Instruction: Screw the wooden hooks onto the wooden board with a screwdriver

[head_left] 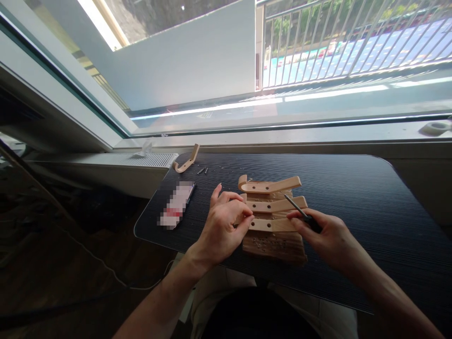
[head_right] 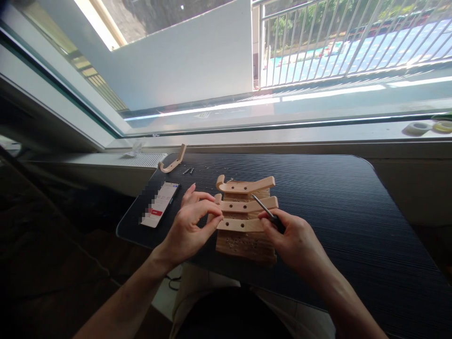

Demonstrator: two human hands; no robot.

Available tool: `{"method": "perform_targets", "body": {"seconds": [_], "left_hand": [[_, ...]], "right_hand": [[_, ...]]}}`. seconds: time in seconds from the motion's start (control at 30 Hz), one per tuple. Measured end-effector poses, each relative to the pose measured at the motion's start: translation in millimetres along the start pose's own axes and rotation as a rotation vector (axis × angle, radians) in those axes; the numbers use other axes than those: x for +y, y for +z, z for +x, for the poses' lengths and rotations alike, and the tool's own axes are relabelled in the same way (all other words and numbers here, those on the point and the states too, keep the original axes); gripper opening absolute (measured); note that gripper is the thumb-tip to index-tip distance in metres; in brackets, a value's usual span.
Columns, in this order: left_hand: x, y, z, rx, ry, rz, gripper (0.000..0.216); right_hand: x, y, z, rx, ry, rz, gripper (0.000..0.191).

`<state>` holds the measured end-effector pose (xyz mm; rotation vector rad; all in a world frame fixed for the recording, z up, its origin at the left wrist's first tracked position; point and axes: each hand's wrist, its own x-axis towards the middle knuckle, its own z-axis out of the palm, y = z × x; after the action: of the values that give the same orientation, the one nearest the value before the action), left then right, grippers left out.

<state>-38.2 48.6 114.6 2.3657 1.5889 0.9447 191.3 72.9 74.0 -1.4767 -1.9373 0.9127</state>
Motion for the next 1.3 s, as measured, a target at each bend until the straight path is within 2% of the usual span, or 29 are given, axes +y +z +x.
{"method": "perform_targets", "body": {"seconds": [0.17,0.33,0.87,1.07,1.3], "left_hand": [[6,4,-2,-0.091,0.07,0.118,0.011],[8,12,-4,-0.124,0.138,0.216,0.012],[0,22,-18,-0.032,0.155,0.172,0.009],[-2,21,-17,-0.041,0.191,0.147,0.01],[-1,16,-11,-0.12,0.229,0.229,0.011]], "right_hand": [[4,1,0,0.003,0.004,0.002,0.026],[6,2,0,0.013,-0.012,-0.006,0.026],[1,0,-1,0.017,0.003,-0.05,0.026],[3,1,-1,0.022,-0.011,-0.06,0.025],[2,1,-1,0.033,-0.001,-0.057,0.025]]}}
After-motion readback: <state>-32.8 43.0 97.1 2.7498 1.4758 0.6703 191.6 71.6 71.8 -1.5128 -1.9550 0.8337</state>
